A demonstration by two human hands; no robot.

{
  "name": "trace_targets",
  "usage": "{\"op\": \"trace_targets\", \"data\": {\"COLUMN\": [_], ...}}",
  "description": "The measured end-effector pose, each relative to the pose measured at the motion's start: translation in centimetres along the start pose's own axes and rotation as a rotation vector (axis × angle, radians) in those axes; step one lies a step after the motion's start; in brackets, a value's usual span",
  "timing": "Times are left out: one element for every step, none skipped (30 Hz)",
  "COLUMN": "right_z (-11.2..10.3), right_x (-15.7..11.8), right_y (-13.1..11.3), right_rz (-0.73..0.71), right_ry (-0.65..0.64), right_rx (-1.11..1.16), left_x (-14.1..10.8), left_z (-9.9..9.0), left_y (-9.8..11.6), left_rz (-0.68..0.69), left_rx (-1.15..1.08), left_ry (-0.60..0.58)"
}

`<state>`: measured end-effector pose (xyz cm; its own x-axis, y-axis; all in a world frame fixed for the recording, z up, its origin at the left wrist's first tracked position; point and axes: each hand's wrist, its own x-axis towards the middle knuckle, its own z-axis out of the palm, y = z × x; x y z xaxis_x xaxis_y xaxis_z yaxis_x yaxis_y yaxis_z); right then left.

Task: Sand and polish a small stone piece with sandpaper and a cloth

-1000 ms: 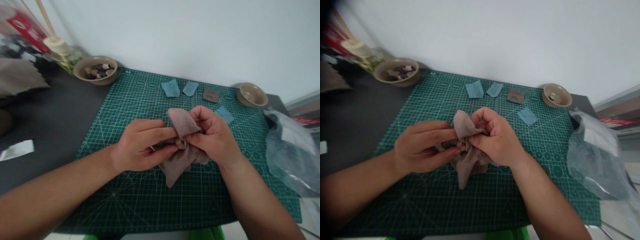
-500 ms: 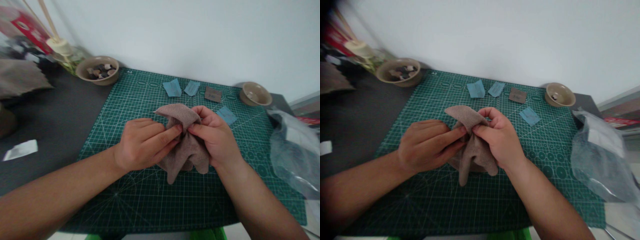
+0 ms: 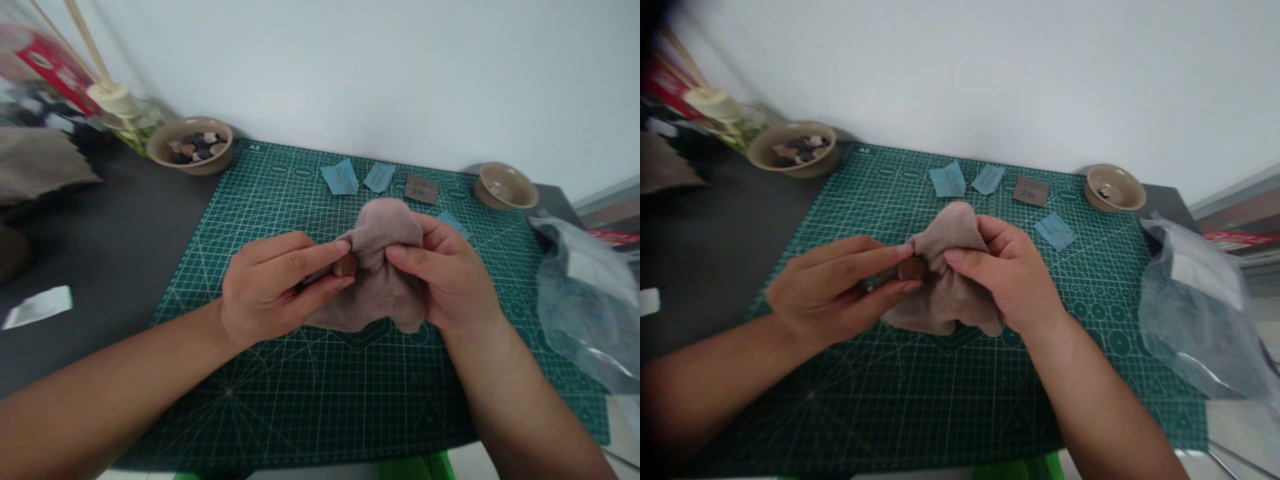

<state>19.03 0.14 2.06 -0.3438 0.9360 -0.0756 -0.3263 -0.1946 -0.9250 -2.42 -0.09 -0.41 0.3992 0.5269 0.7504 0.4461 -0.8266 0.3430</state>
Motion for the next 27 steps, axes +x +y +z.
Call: {"op": "trace_targets", "data": {"right_z": [-0.1,0.0,0.0,0.2,0.4,0.6,0.8,1.0,1.2,1.2,1.3,1.3,1.2,1.2,1.2,1.1,1.1,1.1,1.1,1.1,1.0,1.0,0.9,0.8,0.7,0.6,0.5], "right_x": [-0.1,-0.1,-0.1,-0.1,0.0,0.0,0.1,0.2,0.3,0.4,0.4,0.4,0.4,0.4,0.3,0.3,0.2,0.2,0.2,0.2,0.2,0.2,0.3,0.2,0.2,0.2,0.1], "right_y": [0.1,0.2,0.2,0.3,0.4,0.4,0.5,0.5,0.6,0.6,0.7,0.7,0.7,0.7,0.7,0.7,0.6,0.6,0.6,0.6,0.6,0.6,0.5,0.5,0.5,0.5,0.4], "right_rz": [-0.014,-0.028,-0.045,-0.067,-0.090,-0.113,-0.133,-0.147,-0.152,-0.147,-0.131,-0.113,-0.094,-0.079,-0.072,-0.067,-0.063,-0.058,-0.051,-0.049,-0.044,-0.039,-0.034,-0.031,-0.031,-0.038,-0.049], "right_ry": [-0.039,-0.078,-0.108,-0.127,-0.134,-0.135,-0.129,-0.111,-0.082,-0.049,-0.016,0.011,0.027,0.031,0.027,0.020,0.014,0.009,0.007,0.004,0.000,-0.001,-0.003,-0.004,-0.002,0.004,0.010], "right_rx": [-0.051,-0.122,-0.211,-0.309,-0.406,-0.491,-0.558,-0.610,-0.653,-0.690,-0.720,-0.741,-0.752,-0.752,-0.748,-0.742,-0.735,-0.727,-0.719,-0.705,-0.690,-0.674,-0.659,-0.643,-0.629,-0.622,-0.622], "left_x": [0.1,0.2,0.3,0.3,0.4,0.4,0.4,0.4,0.3,0.3,0.3,0.2,0.2,0.2,0.2,0.2,0.2,0.3,0.3,0.4,0.4,0.4,0.4,0.4,0.3,0.3,0.2], "left_z": [0.2,0.3,0.4,0.5,0.6,0.7,0.7,0.8,0.9,0.9,1.0,1.0,1.0,0.9,0.9,0.8,0.8,0.8,0.7,0.7,0.8,0.8,0.8,0.9,0.9,0.9,0.9], "left_y": [-0.1,-0.1,-0.2,-0.3,-0.4,-0.4,-0.5,-0.6,-0.7,-0.7,-0.7,-0.7,-0.6,-0.6,-0.5,-0.4,-0.4,-0.3,-0.3,-0.3,-0.3,-0.3,-0.4,-0.4,-0.5,-0.6,-0.6], "left_rz": [-0.013,-0.019,-0.018,-0.010,0.005,0.021,0.034,0.044,0.050,0.054,0.058,0.062,0.063,0.061,0.056,0.049,0.042,0.038,0.035,0.032,0.028,0.022,0.012,0.000,-0.014,-0.026,-0.038], "left_rx": [0.005,0.015,0.029,0.043,0.059,0.073,0.083,0.087,0.085,0.078,0.065,0.050,0.032,0.013,-0.006,-0.023,-0.037,-0.048,-0.059,-0.070,-0.085,-0.103,-0.124,-0.145,-0.167,-0.191,-0.212], "left_ry": [-0.004,-0.019,-0.040,-0.059,-0.075,-0.093,-0.108,-0.120,-0.129,-0.136,-0.145,-0.156,-0.170,-0.187,-0.204,-0.215,-0.221,-0.218,-0.213,-0.209,-0.206,-0.205,-0.203,-0.199,-0.194,-0.192,-0.191]}}
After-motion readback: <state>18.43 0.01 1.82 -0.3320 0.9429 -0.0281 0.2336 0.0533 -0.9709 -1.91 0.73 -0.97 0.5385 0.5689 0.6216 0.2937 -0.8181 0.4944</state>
